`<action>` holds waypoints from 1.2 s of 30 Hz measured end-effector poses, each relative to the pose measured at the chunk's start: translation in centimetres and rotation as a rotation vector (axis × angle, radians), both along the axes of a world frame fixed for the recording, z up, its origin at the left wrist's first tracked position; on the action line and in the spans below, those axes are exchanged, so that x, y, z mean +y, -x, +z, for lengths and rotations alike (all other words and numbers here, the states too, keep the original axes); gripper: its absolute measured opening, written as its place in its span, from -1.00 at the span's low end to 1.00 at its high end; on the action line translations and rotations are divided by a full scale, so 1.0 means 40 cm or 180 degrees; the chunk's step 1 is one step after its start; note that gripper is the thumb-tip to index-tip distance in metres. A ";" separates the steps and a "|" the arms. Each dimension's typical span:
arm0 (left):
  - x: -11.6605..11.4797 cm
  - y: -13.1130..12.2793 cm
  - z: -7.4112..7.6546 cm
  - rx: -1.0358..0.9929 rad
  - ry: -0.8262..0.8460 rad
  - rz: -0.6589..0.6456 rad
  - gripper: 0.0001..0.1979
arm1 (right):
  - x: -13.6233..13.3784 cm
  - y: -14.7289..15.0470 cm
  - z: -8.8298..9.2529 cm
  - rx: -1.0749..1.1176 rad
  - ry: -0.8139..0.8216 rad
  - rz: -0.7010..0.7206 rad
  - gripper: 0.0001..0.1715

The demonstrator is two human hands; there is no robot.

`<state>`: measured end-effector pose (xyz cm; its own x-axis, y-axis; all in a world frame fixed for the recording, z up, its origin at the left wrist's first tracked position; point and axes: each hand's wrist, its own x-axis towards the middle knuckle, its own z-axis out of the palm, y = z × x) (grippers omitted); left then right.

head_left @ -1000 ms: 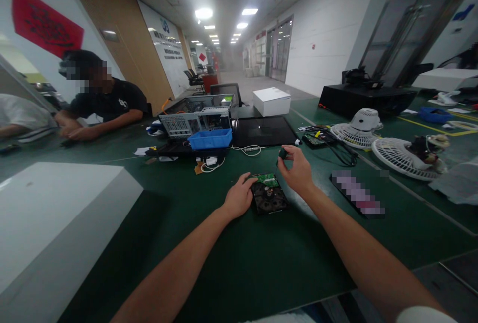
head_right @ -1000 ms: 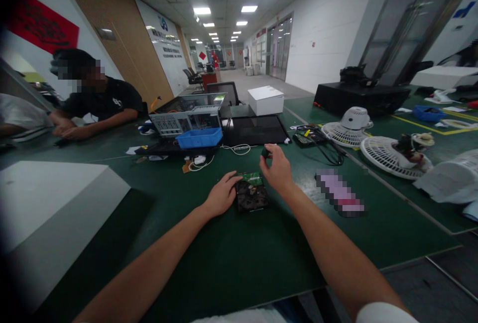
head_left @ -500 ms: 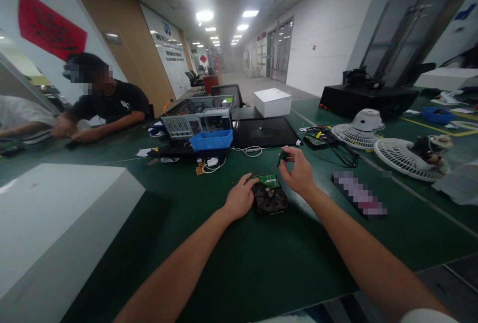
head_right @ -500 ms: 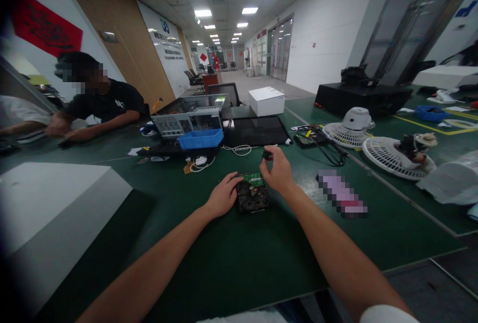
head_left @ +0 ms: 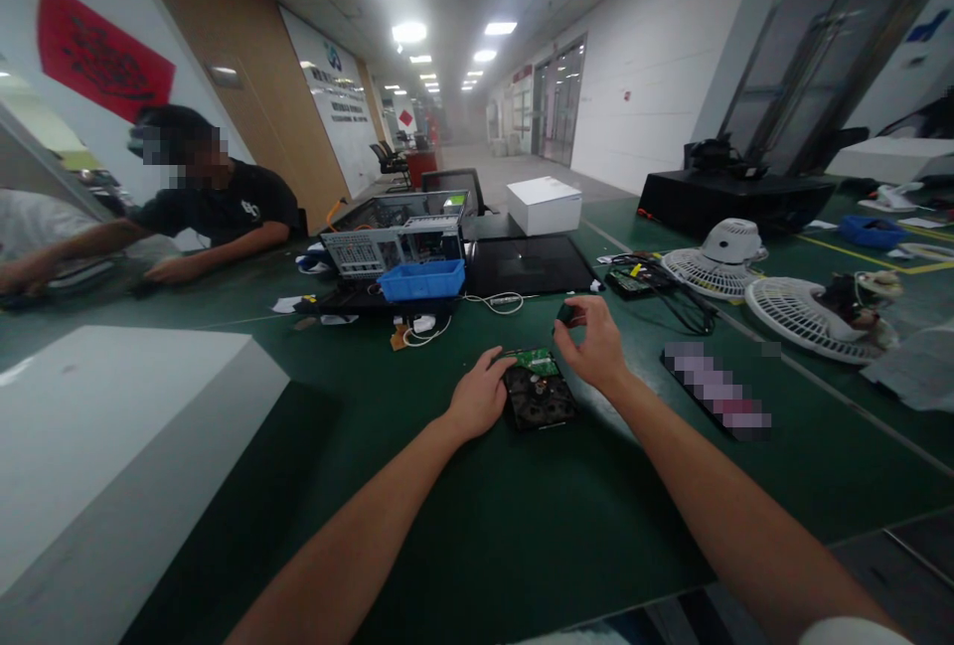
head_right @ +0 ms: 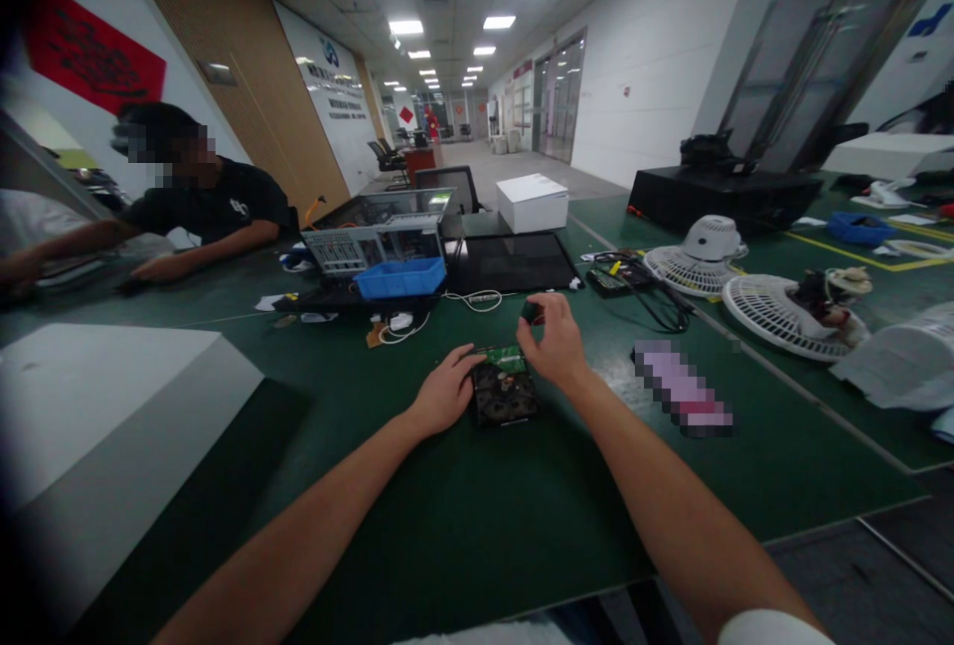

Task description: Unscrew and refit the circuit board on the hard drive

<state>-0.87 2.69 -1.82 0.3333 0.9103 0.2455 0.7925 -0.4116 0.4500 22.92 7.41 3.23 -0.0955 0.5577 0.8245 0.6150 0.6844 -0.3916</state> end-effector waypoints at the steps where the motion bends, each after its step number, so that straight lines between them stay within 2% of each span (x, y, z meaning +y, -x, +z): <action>1: -0.001 0.000 0.001 -0.0008 0.0000 0.0006 -0.50 | 0.000 0.000 0.000 0.0007 0.0011 0.0011 -0.57; 6: -0.001 -0.001 0.002 -0.0001 0.0023 0.0011 -0.50 | -0.002 0.003 0.000 0.0067 0.0068 0.0115 -0.56; 14: 0.002 -0.001 -0.004 0.0009 -0.0006 -0.0006 -0.49 | -0.001 0.002 -0.002 -0.0005 0.0027 -0.0089 -0.56; 29: 0.002 -0.001 -0.002 -0.0001 0.0009 0.0021 -0.51 | -0.001 0.007 0.002 0.0220 0.0068 0.0126 -0.60; 36: 0.000 -0.002 0.001 -0.0037 -0.0011 0.0006 -0.50 | -0.002 0.006 -0.001 0.0157 0.0072 -0.0042 -0.57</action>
